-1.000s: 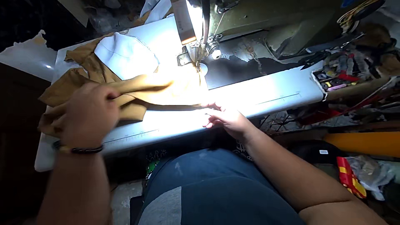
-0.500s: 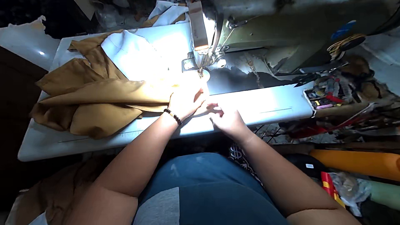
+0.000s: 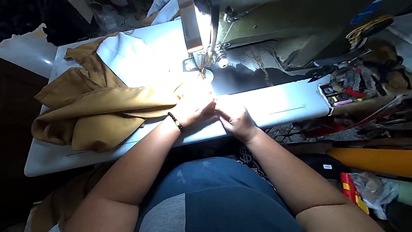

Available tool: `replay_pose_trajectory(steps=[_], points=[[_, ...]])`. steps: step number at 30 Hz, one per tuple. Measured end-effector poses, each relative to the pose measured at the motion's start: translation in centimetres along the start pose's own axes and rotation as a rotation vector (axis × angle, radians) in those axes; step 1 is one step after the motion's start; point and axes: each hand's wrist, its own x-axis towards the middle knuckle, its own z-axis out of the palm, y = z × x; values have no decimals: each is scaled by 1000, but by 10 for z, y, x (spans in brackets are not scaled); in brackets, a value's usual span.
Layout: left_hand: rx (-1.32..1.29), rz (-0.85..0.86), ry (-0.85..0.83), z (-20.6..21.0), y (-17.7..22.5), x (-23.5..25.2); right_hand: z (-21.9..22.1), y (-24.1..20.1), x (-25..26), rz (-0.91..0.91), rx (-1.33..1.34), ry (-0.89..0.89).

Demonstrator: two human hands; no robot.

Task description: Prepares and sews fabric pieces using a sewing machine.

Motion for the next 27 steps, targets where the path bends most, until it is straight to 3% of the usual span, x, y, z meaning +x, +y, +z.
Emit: replay_pose_trajectory(steps=[4,11,19,24,27], points=[[25,-2,-23,10,-6,22,0,1,2,-12,-6,-1],[-11,-110,-97,8,1,6,-1,-2,3,12,-8,2],[53,-116,-1,14,3,21,-1,-2,4,12,-13,4],[-111,-340,-173,3,17,-17,-7,-6,3,131,-38,-219],[-192,-335,-222,-2,10,-33,-7,-6,13,138,-23,-269]])
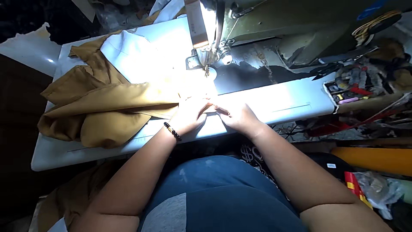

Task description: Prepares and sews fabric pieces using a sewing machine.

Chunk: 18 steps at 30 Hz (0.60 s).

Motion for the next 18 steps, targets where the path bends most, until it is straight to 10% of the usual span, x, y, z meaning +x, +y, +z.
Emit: replay_pose_trajectory(steps=[18], points=[[130,-94,205,-7,-29,50,-5,26,57,257,114,-16]])
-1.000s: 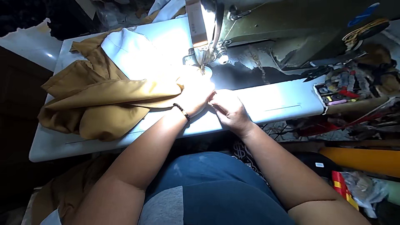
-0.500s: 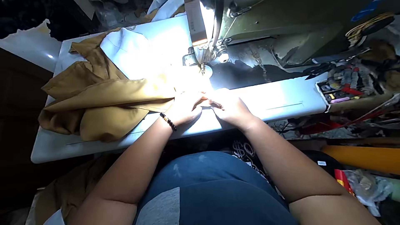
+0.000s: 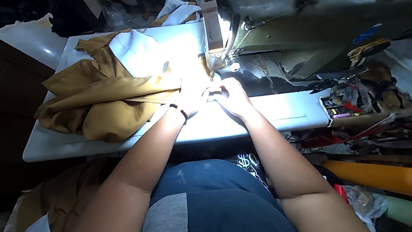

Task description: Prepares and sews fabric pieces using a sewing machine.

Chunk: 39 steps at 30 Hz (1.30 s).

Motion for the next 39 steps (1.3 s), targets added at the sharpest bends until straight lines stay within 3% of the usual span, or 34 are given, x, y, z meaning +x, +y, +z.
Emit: replay_pose_trajectory(steps=[3,5,9,15,19,22,27,29,34,37,39], points=[[12,-81,-22,-12,12,-1,-1,-12,8,253,302,22],[21,-37,83,-7,9,-1,2,-22,15,382,571,26],[3,-43,53,-8,5,-6,11,-26,2,394,1191,-99],[4,17,148,-1,2,-7,10,-37,-5,525,1232,-1],[5,-33,154,-2,3,-7,11,-30,6,472,1392,-35],[28,-20,86,-5,4,-10,12,-36,3,474,1262,-11],[-40,33,26,-11,6,-12,6,-64,-44,670,1316,-63],[-22,64,31,-9,6,-11,5,-61,-54,653,1168,-45],[-12,120,-22,-3,1,-9,4,-17,-37,-20,80,86],[-84,134,-86,-5,-1,-10,8,-5,-28,-166,-47,57],[-59,122,-124,-9,1,-9,13,0,-29,-240,-31,157]])
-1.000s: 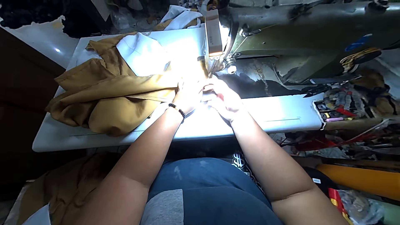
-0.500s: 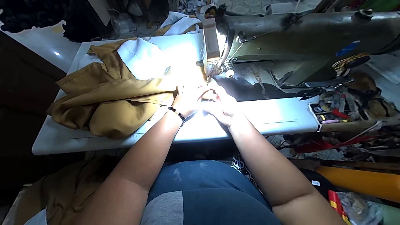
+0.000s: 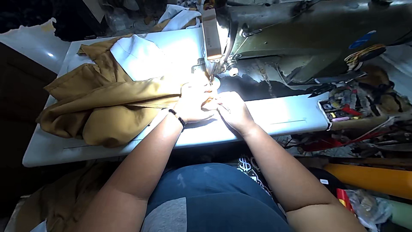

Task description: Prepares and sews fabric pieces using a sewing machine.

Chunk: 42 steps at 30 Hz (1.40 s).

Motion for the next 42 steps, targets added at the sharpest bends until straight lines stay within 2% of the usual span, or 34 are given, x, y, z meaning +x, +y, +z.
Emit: replay_pose_trajectory(steps=[2,4,6,10,15,21,27,31,33,37,38,40,42], points=[[104,-30,-8,-3,5,4,2,2,-1,-61,44,88],[219,11,108,3,7,11,2,4,-2,-79,61,109],[242,28,107,7,8,15,3,5,-2,-93,58,117],[116,-28,8,8,5,6,-2,1,-7,-35,-44,-64],[-85,-3,-50,1,-9,-8,-9,5,2,-27,-20,-162],[-35,-49,-63,-3,-19,10,-8,10,24,-42,-60,-175],[1,-46,-7,3,-24,15,-8,15,32,-65,-53,-184],[45,-146,-97,-5,-30,31,-2,23,45,29,-57,-203],[52,-155,-75,-5,-33,35,2,25,45,42,-77,-186],[105,-178,-81,-3,-29,32,-12,16,31,127,-138,-341],[116,-172,-78,-2,-30,31,-20,16,27,106,-134,-310],[65,-147,-35,0,-30,29,-48,16,20,28,-106,-99],[-4,-135,27,2,-32,29,-104,26,20,-50,-124,124]])
